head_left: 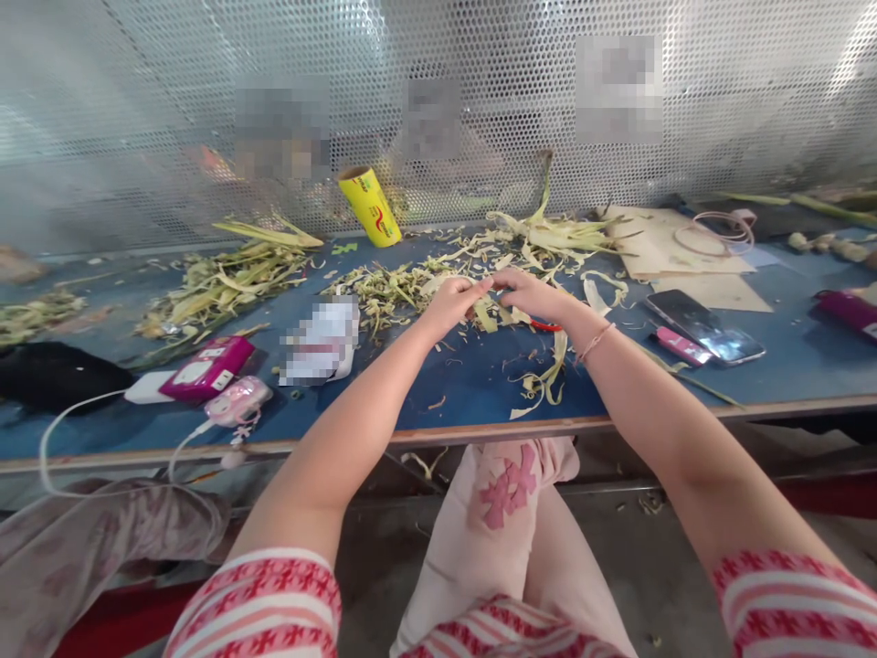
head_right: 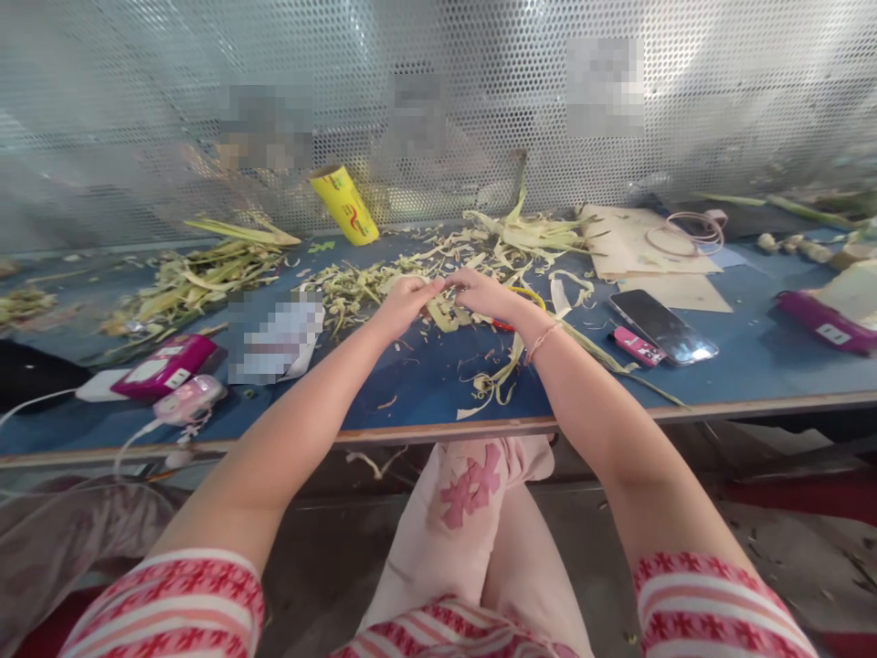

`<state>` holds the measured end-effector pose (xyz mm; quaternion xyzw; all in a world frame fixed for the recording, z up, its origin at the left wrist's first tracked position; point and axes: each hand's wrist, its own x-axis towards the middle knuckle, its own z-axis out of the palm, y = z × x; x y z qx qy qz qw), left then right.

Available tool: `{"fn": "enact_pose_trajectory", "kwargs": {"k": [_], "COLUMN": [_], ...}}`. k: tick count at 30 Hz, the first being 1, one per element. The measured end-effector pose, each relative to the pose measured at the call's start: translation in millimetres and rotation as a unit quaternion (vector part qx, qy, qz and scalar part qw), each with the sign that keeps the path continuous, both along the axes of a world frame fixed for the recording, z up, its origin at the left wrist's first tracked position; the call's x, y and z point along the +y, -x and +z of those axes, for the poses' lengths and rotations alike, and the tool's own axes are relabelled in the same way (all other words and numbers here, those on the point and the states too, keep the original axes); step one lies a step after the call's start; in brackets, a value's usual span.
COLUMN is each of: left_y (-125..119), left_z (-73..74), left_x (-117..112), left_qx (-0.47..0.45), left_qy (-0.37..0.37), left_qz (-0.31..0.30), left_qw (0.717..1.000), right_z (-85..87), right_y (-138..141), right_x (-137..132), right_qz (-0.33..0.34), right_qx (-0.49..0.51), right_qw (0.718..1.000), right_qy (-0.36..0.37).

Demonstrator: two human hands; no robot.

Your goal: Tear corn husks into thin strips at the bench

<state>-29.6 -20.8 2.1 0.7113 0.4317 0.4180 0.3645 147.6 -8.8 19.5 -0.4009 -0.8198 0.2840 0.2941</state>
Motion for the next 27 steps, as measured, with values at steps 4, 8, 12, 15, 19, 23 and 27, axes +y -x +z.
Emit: {"fn": "enact_pose_trajectory", "kwargs": {"k": [4,8,12,15,19,23,27], "left_y": [1,2,2,2,2,5,9], "left_z": [-2.7,-5.1,-4.4,-0.9,0.8,-2.1,-1.1], "left_x": [5,8,9,6,4,9,16], "left_qx": [-0.017,-0.057,-0.061,-0.054,-0.058,-0.086,-0.138], "left_qy": [0.004,0.026,0.037,0.046,0.051,0.073,0.109], "left_qz": [-0.013,-0.022,-0.013,0.008,0.010,0.026,0.079], "left_qw": [1.000,0.998,0.997,0.997,0.997,0.993,0.981], "right_z": [0.9,-2.4,-1.3,0.1,0.6,3.8,8.1], "right_y": [1,2,-2,-5,-11,-20,-25], "right_x": [-9,-10,-6,-3,-1,1,2], "right_qz": [0.060,0.025,0.002,-0.009,-0.041,-0.071,-0.086], "right_qx": [-0.032,-0.052,-0.065,-0.091,-0.113,-0.084,0.010], "right_qw": [0.998,0.998,0.994,0.983,0.969,0.973,0.992], "right_qy": [0.018,-0.019,-0.085,-0.160,-0.217,-0.203,-0.095]}}
